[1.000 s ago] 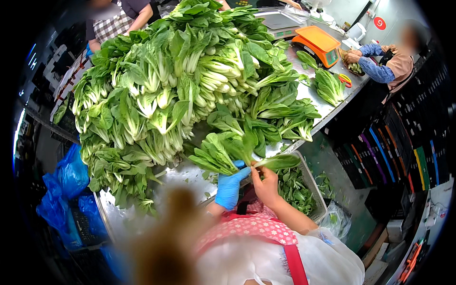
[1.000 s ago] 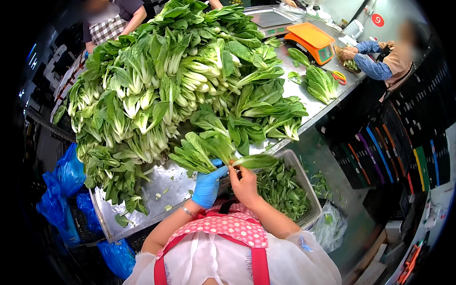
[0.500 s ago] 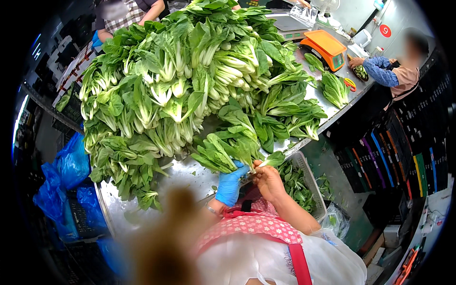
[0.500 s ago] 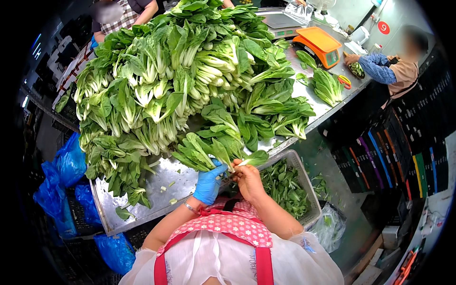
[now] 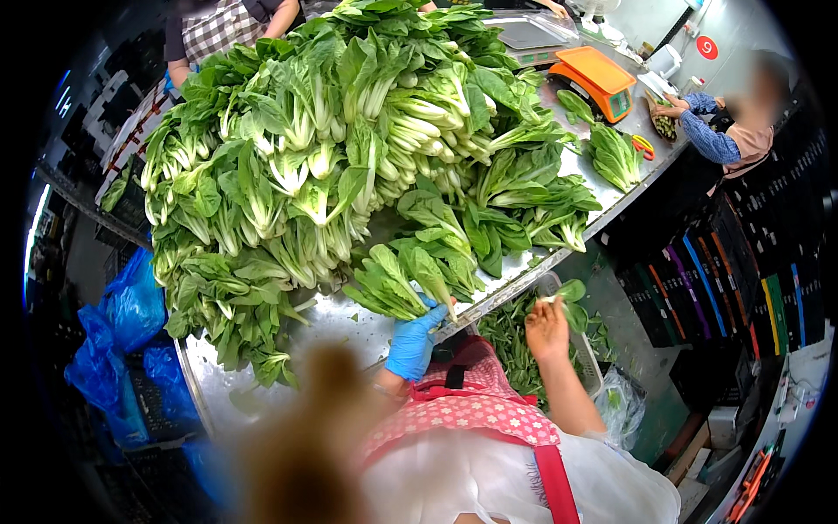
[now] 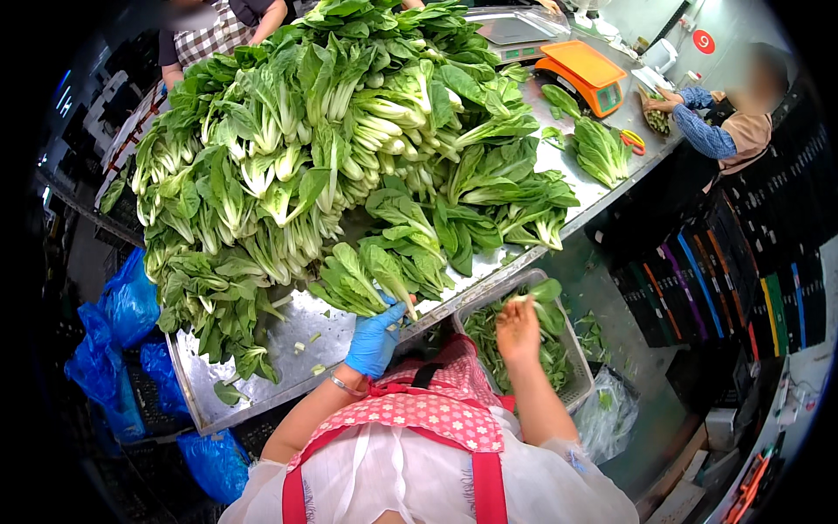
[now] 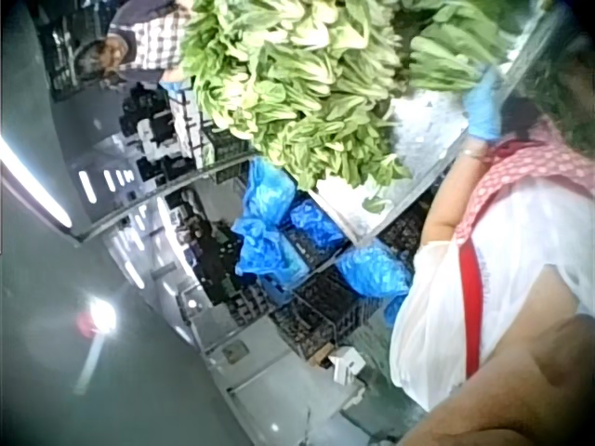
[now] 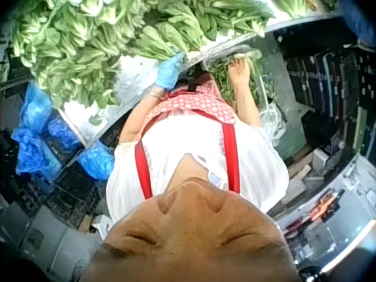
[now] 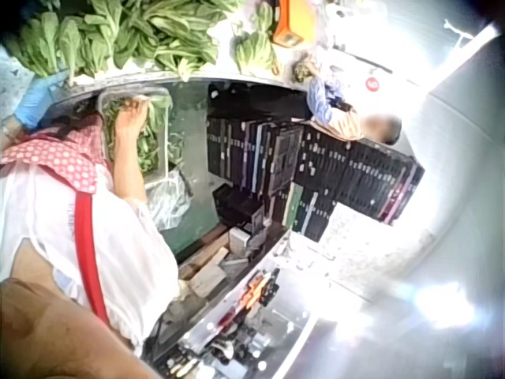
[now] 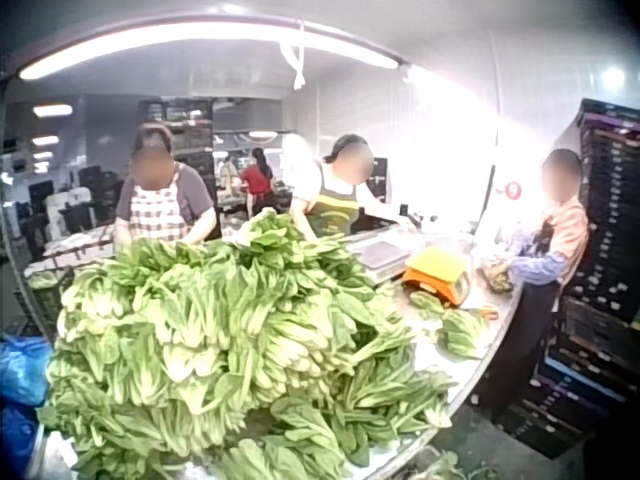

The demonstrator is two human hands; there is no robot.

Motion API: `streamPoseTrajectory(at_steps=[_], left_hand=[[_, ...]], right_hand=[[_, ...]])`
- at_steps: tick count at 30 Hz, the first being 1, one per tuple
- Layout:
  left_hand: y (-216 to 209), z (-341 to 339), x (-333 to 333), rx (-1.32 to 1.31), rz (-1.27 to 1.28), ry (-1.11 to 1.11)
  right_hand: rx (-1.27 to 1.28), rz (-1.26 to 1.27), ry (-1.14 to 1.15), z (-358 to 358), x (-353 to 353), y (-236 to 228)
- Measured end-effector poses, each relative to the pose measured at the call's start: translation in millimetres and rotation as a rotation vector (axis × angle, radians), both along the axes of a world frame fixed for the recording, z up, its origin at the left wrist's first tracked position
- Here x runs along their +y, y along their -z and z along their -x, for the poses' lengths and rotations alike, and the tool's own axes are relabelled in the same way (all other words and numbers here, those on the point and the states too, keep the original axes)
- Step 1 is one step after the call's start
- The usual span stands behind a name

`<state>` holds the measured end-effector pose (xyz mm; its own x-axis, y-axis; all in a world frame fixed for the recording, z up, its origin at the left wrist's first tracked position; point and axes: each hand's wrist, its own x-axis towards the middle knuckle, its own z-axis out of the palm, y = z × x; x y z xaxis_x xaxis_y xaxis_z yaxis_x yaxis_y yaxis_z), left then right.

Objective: The person processes bok choy by hand, trimming away damaged outer leaves from each bunch and placing the cleaned vegetables into a metal bin or onto a scale.

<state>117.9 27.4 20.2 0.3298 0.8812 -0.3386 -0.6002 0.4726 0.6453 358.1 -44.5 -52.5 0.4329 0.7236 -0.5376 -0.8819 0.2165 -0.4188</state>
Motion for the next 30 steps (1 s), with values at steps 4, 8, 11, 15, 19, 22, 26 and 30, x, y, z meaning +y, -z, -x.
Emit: streamPoseTrajectory(at_steps=[4, 8, 11, 15, 19, 22, 26, 30], left_hand=[[-7.3, -5.5, 1.7, 0.116, -0.069, 0.027], [-0.6, -10.7, -1.8, 0.282, -0.154, 0.082], [4.9, -10.2, -4.0, 0.204, -0.109, 0.076], [5.9, 2.3, -1.6, -0.035, 0.046, 0.058], [14.9, 8.2, -2.9, -0.092, 0.098, 0.032], [17.8, 10.9, -2.6, -0.117, 0.129, 0.033], [27.2, 12.3, -4.4, -0.061, 0.086, 0.069], [13.4, 16.1, -7.7, 0.207, -0.019, 0.126]], right_hand=[[-0.094, 0.188, -0.239, -5.1, -13.1, -8.8], [-0.786, 0.132, -0.596, 65.6, 22.7, -82.8], [-1.236, -0.049, -0.570, 91.7, 49.9, -72.3], [-0.781, -0.020, -0.669, 95.3, 56.2, -78.6], [-0.793, 0.021, -0.742, 98.2, 53.8, -82.4], [-0.786, 0.032, -0.737, 102.3, 54.1, -79.4], [-1.270, -0.076, -0.672, 105.5, 53.9, -69.3], [-1.695, -0.277, -0.833, 105.3, 60.7, -97.2]])
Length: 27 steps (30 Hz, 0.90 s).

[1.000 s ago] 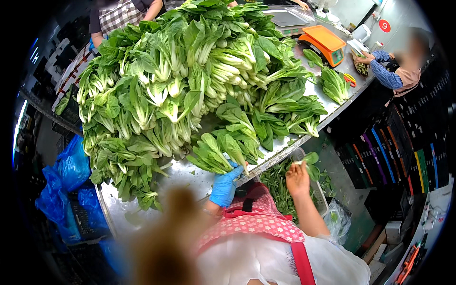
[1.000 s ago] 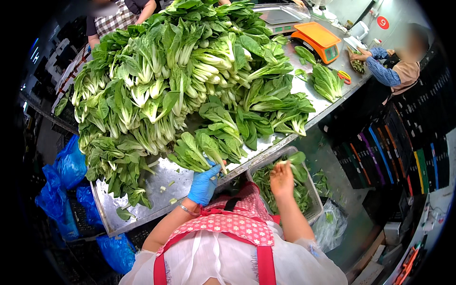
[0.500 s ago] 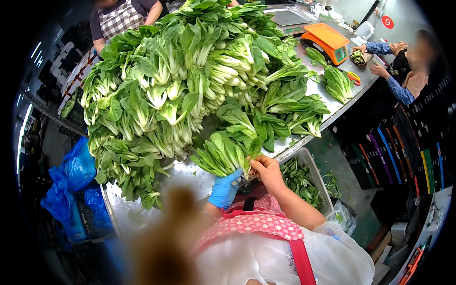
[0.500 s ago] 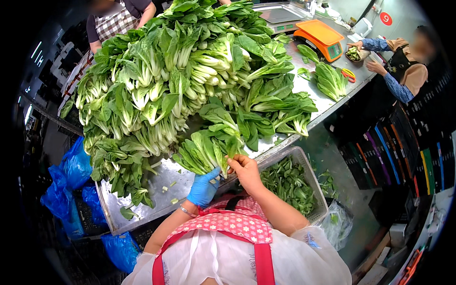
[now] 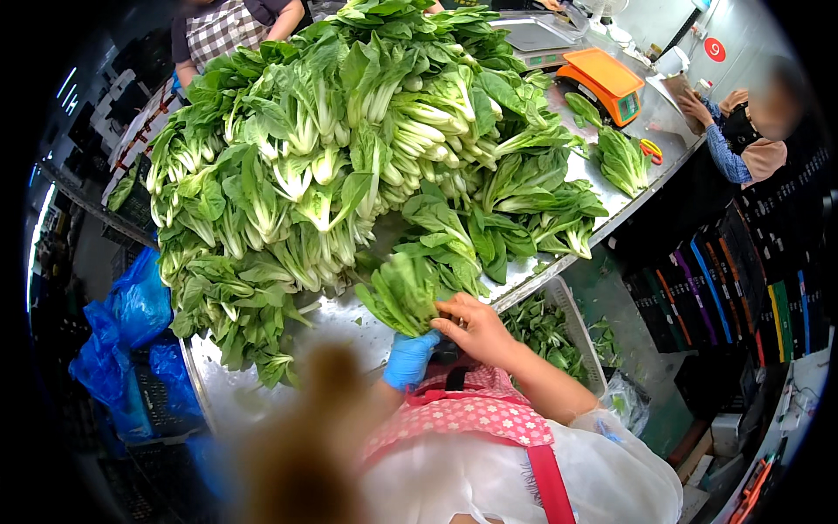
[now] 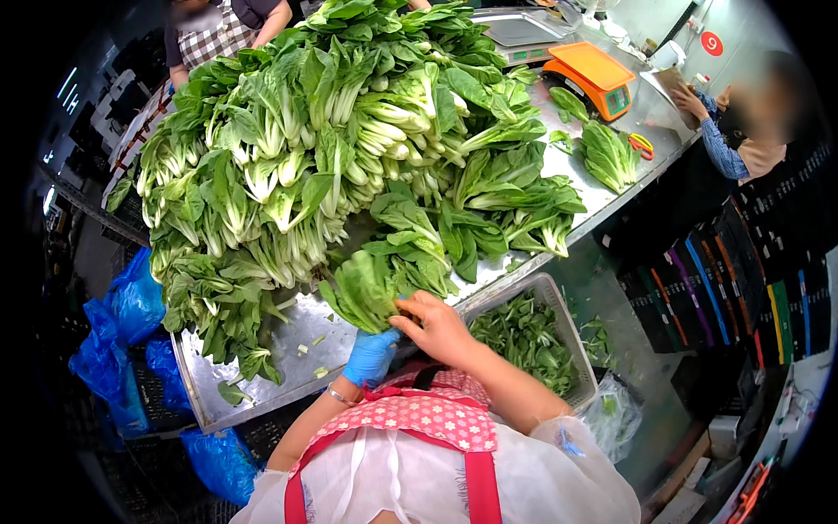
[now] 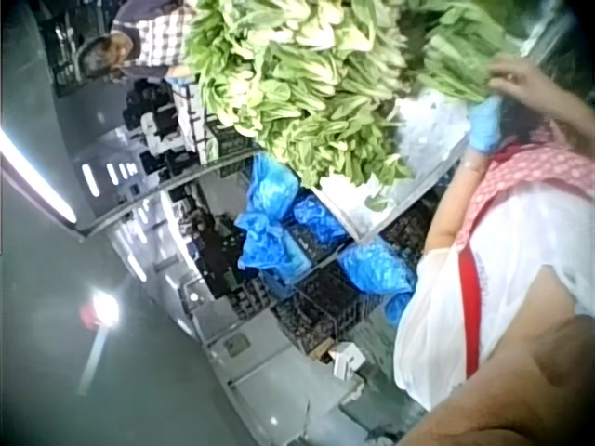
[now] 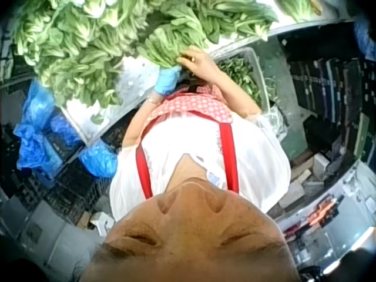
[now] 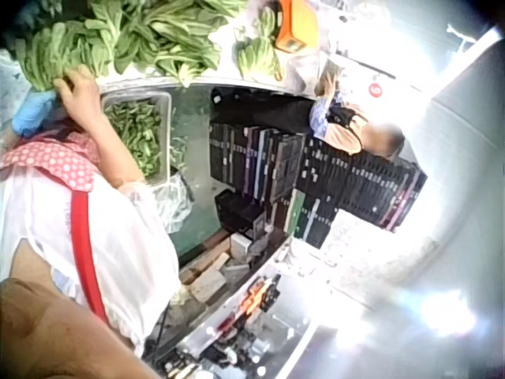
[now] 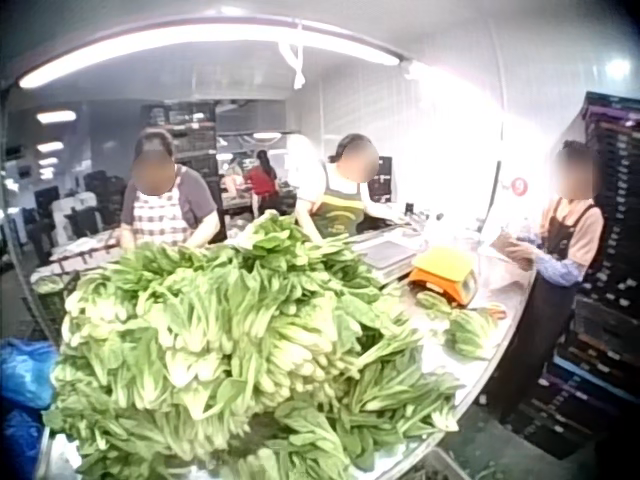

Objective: The person processes bok choy by hand, trimming away damaged outer leaves from each bunch and placing the cleaned vegetables into a metal bin or onto a scale.

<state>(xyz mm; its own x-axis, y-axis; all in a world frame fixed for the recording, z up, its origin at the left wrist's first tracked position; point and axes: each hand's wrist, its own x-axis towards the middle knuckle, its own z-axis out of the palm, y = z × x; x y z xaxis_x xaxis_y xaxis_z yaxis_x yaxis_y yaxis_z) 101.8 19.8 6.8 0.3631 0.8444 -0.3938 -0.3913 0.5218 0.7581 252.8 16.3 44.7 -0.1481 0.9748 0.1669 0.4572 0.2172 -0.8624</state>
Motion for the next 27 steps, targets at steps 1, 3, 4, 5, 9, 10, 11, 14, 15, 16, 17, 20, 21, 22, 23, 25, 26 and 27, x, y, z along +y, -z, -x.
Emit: streamPoseTrajectory(at_steps=[1, 3, 4, 5, 9, 10, 11, 14, 15, 16, 17, 20, 21, 22, 23, 25, 26, 27], left_hand=[[-9.5, -0.6, -0.1, 0.018, 0.064, -0.053], [-9.1, 4.4, 2.8, -0.062, 0.063, -0.078], [-7.8, 7.9, 2.7, -0.100, 0.062, -0.099], [0.0, 8.8, 1.6, -0.156, 0.073, -0.137], [6.0, 6.8, -1.6, -0.216, 0.072, -0.175], [7.6, 7.6, -3.2, -0.222, 0.078, -0.195], [6.9, 8.5, -3.6, -0.227, 0.084, -0.212], [-1.3, 9.6, -0.7, -0.260, 0.125, -0.272], [-1.4, 12.9, -1.3, -0.265, 0.127, -0.288], [1.0, 14.9, -2.9, -0.276, 0.136, -0.296], [2.8, 15.6, -1.8, -0.324, 0.155, -0.306], [9.0, 11.9, 0.2, -0.358, 0.203, -0.308], [9.9, 11.3, 1.6, -0.364, 0.201, -0.303], [10.7, 10.9, 2.2, -0.370, 0.199, -0.297], [10.9, 10.4, 3.4, -0.376, 0.198, -0.290], [10.1, 9.9, 1.9, -0.359, 0.207, -0.282], [8.1, 8.5, 4.0, -0.353, 0.203, -0.275], [3.6, 7.2, 2.7, -0.372, 0.197, -0.258]], right_hand=[[0.033, -0.044, -0.056, -7.8, 10.1, -0.5], [0.213, 0.130, 0.128, -21.1, 35.7, 9.2], [0.115, 0.076, 0.232, -32.9, 53.3, 13.3], [-0.030, -0.055, 0.299, -43.7, 72.2, 26.4], [-0.563, -0.029, 0.334, -54.2, 110.4, 52.0], [-0.591, -0.014, 0.321, -52.9, 112.8, 52.4], [-0.618, 0.002, 0.310, -50.8, 115.4, 51.2], [-0.519, -0.107, 0.352, -47.4, 111.5, 34.5], [-0.441, -0.211, 0.383, -46.1, 107.5, 23.5], [-0.369, -0.310, 0.420, -46.9, 101.2, 13.4], [-0.268, -0.384, 0.484, -47.9, 97.3, 2.9], [-0.114, 0.024, 0.408, -68.3, 98.6, 24.7], [0.084, 0.059, 0.464, -70.1, 96.1, 23.7], [0.283, 0.092, 0.517, -70.9, 91.2, 22.4], [0.483, 0.123, 0.567, -71.8, 87.8, 19.7], [0.642, 0.209, 0.512, -72.0, 80.0, 16.1], [0.735, 0.294, 0.503, -71.5, 76.7, 16.6], [0.761, 0.269, 0.487, -69.1, 71.0, 14.9]])
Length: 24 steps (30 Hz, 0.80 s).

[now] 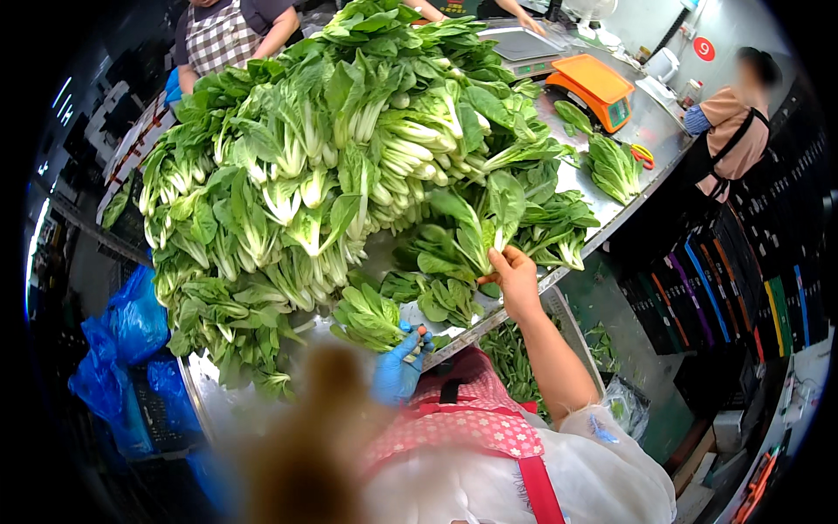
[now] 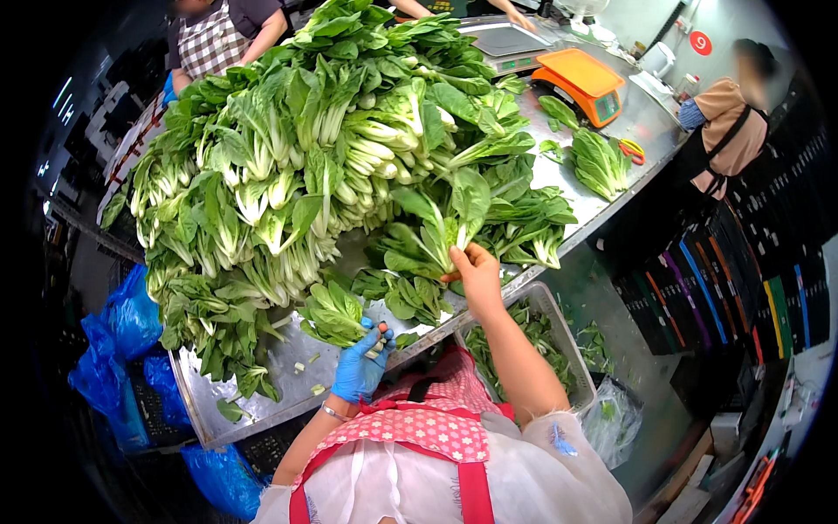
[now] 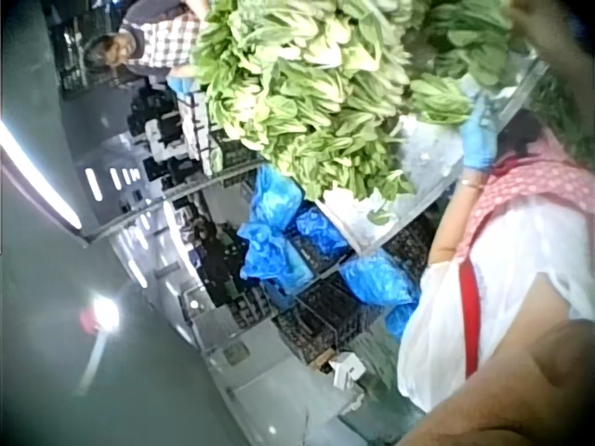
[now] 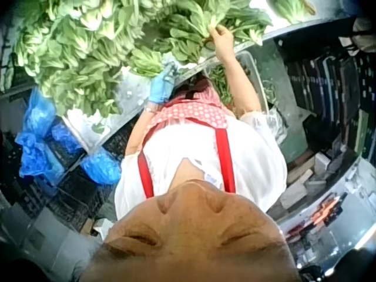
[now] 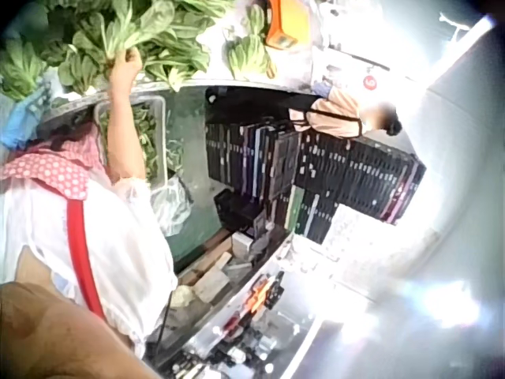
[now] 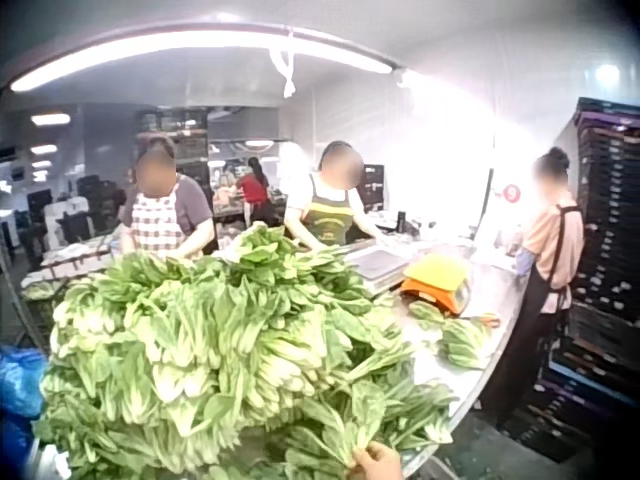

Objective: The person processes bok choy by hand, trimming away damaged outer leaves from each bunch and placing the cleaned vegetables into a metal bin or onto a scale.

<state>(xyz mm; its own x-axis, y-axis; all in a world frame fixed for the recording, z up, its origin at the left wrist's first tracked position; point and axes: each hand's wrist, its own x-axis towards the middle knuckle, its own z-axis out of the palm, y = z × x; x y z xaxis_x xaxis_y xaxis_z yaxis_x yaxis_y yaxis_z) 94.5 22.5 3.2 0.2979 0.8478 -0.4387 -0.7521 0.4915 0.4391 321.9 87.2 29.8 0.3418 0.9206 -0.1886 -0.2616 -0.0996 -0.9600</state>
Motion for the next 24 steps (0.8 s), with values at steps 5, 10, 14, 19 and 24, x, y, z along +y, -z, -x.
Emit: streamPoseTrajectory(at_steps=[5, 10, 14, 19, 24], left_hand=[[-16.0, -7.2, 8.1, 0.037, -0.097, 0.051], [-51.3, -26.5, 14.7, 0.236, -0.199, 0.064], [-47.5, -40.0, 21.3, 0.470, -0.320, 0.090], [-31.9, -36.5, 22.5, 0.456, -0.255, -0.014], [-21.5, -27.4, 18.2, 0.464, -0.083, -0.069]], right_hand=[[0.098, -0.065, -0.021, 22.0, -35.1, -8.5], [0.074, -0.143, 0.027, 53.6, -63.3, -7.7], [0.086, -0.246, 0.021, 78.4, -75.4, -6.0], [0.270, -0.141, 0.056, 82.7, -75.6, 2.9], [0.293, -0.159, 0.087, 89.3, -68.6, 13.0]])
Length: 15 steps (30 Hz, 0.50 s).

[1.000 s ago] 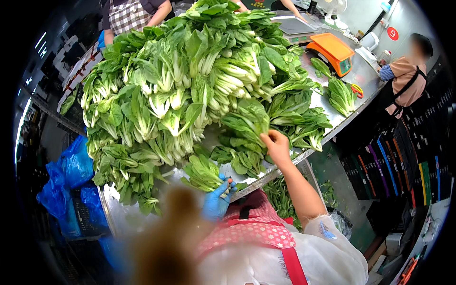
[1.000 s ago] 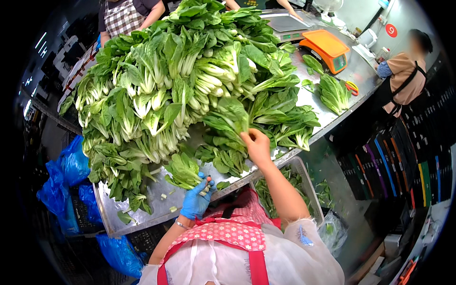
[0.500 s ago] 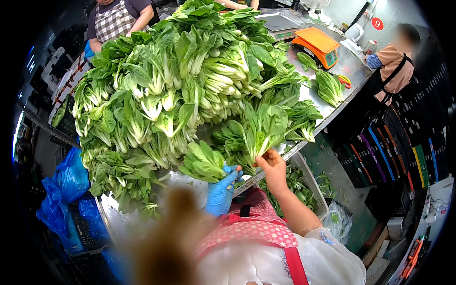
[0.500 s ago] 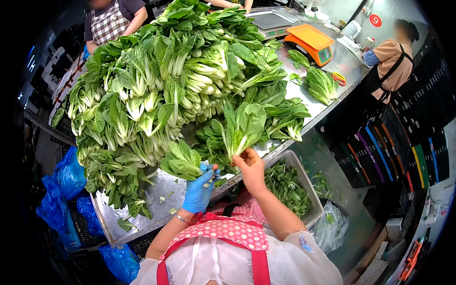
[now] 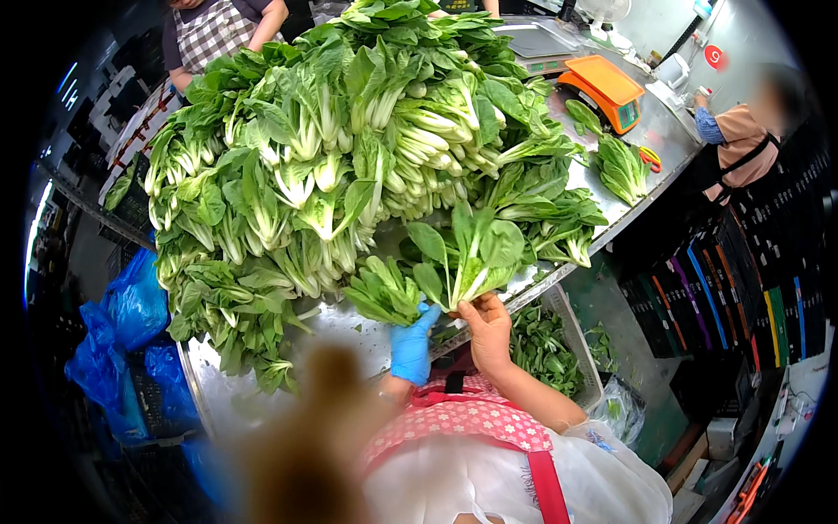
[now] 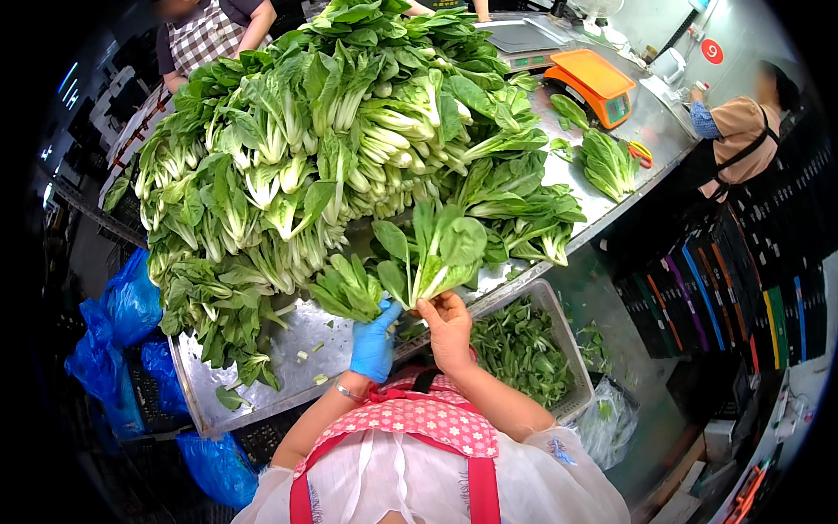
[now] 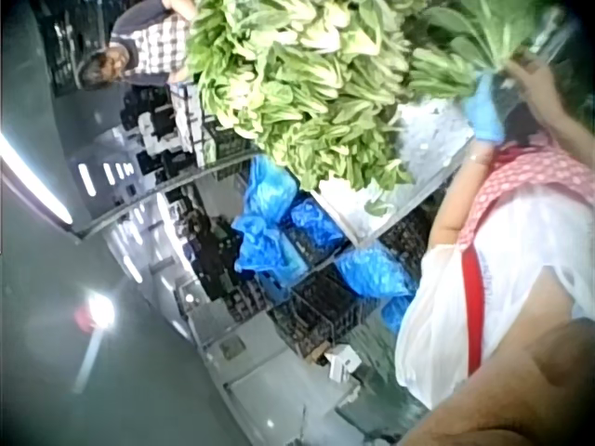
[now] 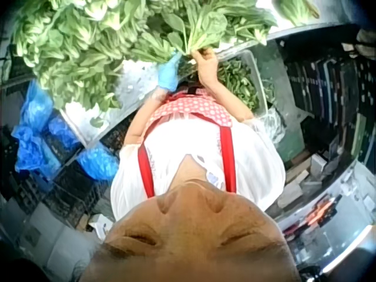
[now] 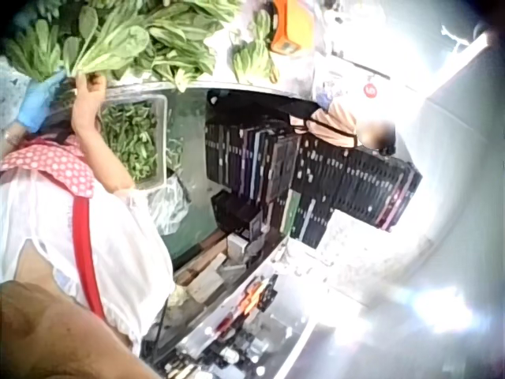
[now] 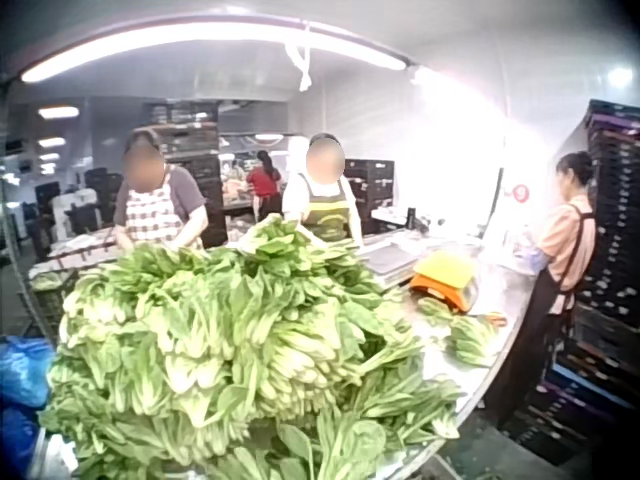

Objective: The person processes bok choy by hand, trimming away damaged outer leaves from each bunch and placing the cleaned vegetables into a metal bin or onto a scale.

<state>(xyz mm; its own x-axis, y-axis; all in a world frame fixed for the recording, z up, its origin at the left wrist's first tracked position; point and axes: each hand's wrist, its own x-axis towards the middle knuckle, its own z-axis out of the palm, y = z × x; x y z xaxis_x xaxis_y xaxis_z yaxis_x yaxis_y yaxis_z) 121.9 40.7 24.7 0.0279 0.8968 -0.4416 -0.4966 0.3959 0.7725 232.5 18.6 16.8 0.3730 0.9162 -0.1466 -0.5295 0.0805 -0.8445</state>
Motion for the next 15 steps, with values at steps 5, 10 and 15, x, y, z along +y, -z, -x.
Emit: streamPoseTrajectory(at_steps=[5, 10, 15], left_hand=[[-12.5, 18.6, -6.3, 0.017, -0.151, -0.016], [-3.1, 18.8, -3.8, -0.044, -0.209, -0.016], [-14.1, 16.7, -3.9, -0.268, -0.103, -0.089]], right_hand=[[-0.425, -0.091, -0.096, -2.8, 0.8, 5.0], [-1.033, -0.235, -0.212, -2.0, 3.9, -13.4], [-0.795, 0.107, -0.209, 0.2, 2.8, -11.1]])
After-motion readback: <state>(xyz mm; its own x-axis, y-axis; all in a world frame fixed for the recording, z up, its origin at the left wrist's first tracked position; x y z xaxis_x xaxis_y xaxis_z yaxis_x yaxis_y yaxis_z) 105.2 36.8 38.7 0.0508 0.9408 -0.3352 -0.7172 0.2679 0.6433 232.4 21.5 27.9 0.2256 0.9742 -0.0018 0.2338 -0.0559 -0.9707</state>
